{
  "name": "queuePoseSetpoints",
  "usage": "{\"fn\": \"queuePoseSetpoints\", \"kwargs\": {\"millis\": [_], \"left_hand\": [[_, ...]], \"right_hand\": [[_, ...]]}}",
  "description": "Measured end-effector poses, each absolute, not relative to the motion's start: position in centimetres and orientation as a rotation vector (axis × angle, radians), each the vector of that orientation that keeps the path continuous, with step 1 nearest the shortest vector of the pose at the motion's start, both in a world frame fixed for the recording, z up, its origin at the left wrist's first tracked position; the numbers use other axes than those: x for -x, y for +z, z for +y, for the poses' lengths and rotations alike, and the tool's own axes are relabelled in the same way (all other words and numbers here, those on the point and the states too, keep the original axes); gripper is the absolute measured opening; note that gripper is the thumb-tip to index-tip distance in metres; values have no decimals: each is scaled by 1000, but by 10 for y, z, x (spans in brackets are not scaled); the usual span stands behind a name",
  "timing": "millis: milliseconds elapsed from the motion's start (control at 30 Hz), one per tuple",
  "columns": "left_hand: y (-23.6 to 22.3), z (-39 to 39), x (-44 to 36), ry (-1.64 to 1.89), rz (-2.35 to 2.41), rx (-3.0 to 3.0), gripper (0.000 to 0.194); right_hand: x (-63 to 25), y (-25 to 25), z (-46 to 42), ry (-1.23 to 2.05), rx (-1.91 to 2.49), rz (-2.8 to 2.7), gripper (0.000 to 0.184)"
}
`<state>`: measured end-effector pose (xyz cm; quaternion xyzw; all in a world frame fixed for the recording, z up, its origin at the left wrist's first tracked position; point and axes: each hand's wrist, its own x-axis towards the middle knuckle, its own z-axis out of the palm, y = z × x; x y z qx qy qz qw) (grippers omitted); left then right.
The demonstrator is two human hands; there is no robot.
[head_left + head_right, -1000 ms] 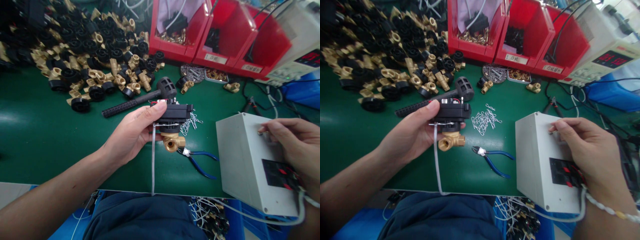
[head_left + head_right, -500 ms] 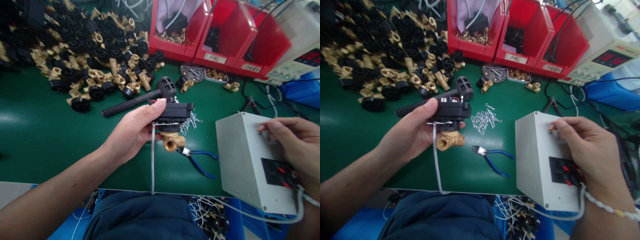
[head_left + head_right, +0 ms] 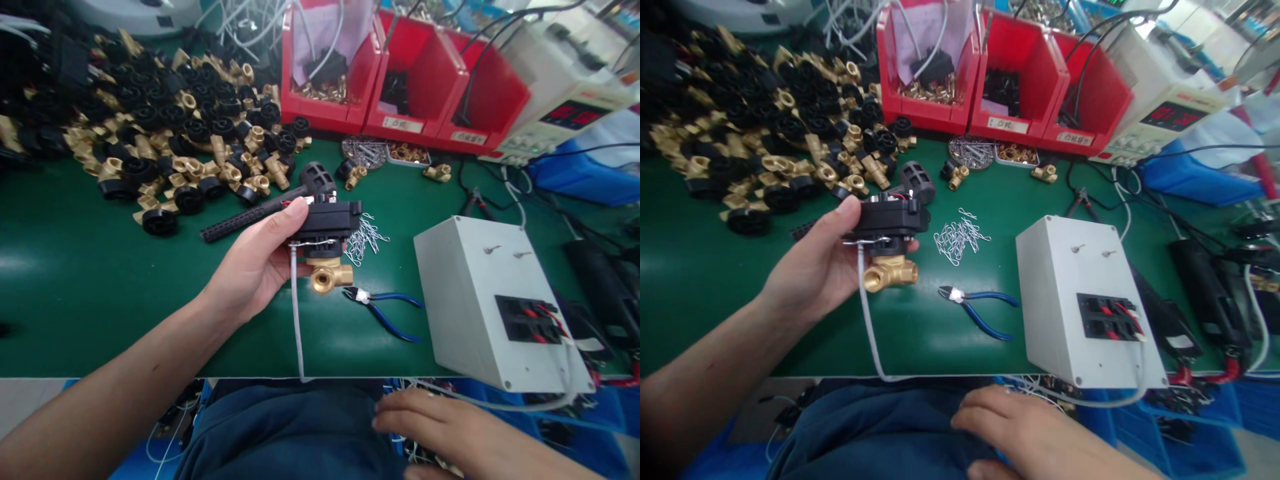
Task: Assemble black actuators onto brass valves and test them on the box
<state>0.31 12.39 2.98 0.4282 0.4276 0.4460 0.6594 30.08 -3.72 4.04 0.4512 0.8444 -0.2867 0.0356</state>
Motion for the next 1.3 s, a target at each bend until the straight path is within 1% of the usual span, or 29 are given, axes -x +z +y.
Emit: {"fn": "queuePoseSetpoints", "kwargs": {"millis": [33,100,133,233,333,400,433,567,633,767,833,900,967,1033,1067,1100,1167,1233,1300], "left_hand": [[30,124,-3,1016,961,-974,43],[29,123,-3,1030,939,-960,41],[28,123,-3,1038,926,-947,40],[23,124,-3,1067,869,-905,37],[21,128,-2,1082,802,-887,35],[21,132,-1,1064,791,-902,37],[22,133,0,1035,800,-922,39],[22,130,9,848,989,-1113,46],[21,122,15,757,1114,-1259,49],[24,96,39,586,1377,-1574,48],[28,77,54,604,1616,-1732,45],[31,55,67,622,1781,-1756,44],[29,33,71,609,1667,-1524,35],[23,14,68,621,1371,-1182,19],[20,7,67,617,1274,-1092,14],[19,1,66,638,1205,-1033,14],[26,-8,74,729,1105,-1016,24],[45,-16,96,803,1033,-1110,31],[70,-25,128,665,1097,-1325,27]], "right_hand": [[-287,22,-45,-854,-1292,2618,28],[-270,-16,-53,-585,-1443,2624,29],[-267,-34,-55,-550,-1481,2559,33],[-267,-70,-58,-610,-1602,2462,33],[-262,-85,-64,-727,-1566,2533,26],[-255,-88,-69,-790,-1542,2599,25],[-251,-89,-71,-809,-1539,2633,27],[-241,-87,-74,-838,-1513,2759,45],[-239,-82,-73,-866,-1487,2781,49],[-238,-75,-71,-895,-1498,2796,52],[-237,-75,-72,-894,-1501,2828,50],[-237,-77,-75,-946,-1491,2853,48],[-236,-80,-76,-1009,-1495,2862,46],[-235,-82,-74,-1053,-1462,2831,46],[-235,-83,-72,-1054,-1446,2796,46],[-234,-83,-68,-1049,-1434,2750,47],[-232,-84,-59,-1038,-1456,2663,52],[-229,-85,-49,-1060,-1521,2591,55],[-225,-87,-41,-1118,-1588,2515,54]]}}
